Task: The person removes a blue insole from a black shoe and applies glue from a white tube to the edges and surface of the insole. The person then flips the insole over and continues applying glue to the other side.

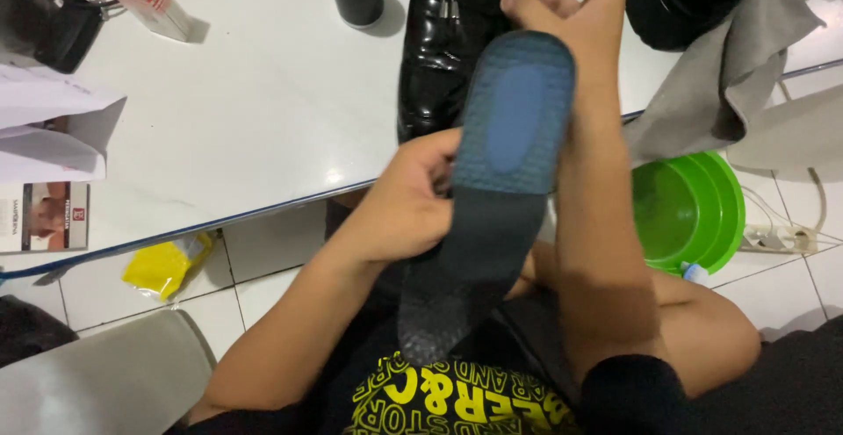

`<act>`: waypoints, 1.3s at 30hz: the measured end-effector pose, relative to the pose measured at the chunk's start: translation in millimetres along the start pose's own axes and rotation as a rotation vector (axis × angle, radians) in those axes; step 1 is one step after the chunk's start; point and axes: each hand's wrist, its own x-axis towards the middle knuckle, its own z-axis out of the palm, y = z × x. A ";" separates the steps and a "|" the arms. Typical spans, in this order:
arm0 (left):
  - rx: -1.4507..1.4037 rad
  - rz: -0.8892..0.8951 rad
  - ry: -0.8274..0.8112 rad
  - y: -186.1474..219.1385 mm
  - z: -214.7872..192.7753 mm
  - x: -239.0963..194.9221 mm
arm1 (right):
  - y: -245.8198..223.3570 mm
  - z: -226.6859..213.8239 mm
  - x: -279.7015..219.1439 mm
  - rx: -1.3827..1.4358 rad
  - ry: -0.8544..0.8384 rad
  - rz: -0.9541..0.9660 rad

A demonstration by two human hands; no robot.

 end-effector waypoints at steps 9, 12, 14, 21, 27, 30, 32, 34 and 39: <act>0.082 -0.020 -0.002 32.7 -27.0 -3.9 | -11.9 -15.7 42.4 -0.176 -0.097 0.251; 0.263 -0.097 0.071 65.9 -57.1 -18.2 | -59.8 -7.1 32.7 -0.463 -0.065 -0.110; 0.359 -0.131 0.097 83.5 -76.1 -26.5 | -105.6 16.3 19.3 -0.553 0.017 -0.338; 0.781 -0.278 0.104 111.5 -126.6 -46.8 | -150.6 173.8 19.6 -0.301 -0.406 -0.286; 1.053 -0.207 -0.027 111.8 -145.3 -41.6 | -91.5 287.4 38.8 -0.532 -0.417 -0.275; 1.284 -0.268 -0.128 99.6 -158.9 -21.9 | -76.3 310.0 37.8 -0.490 -0.350 -0.208; 1.429 -0.346 -0.163 94.0 -165.5 -2.6 | -86.9 296.9 41.0 -0.486 -0.268 -0.166; 1.591 -0.304 -0.200 86.5 -169.1 14.3 | -116.1 261.8 39.0 -0.548 -0.316 -0.145; 1.528 -0.195 -0.169 129.2 -149.9 18.0 | -186.4 112.3 17.4 -0.664 -0.306 -0.146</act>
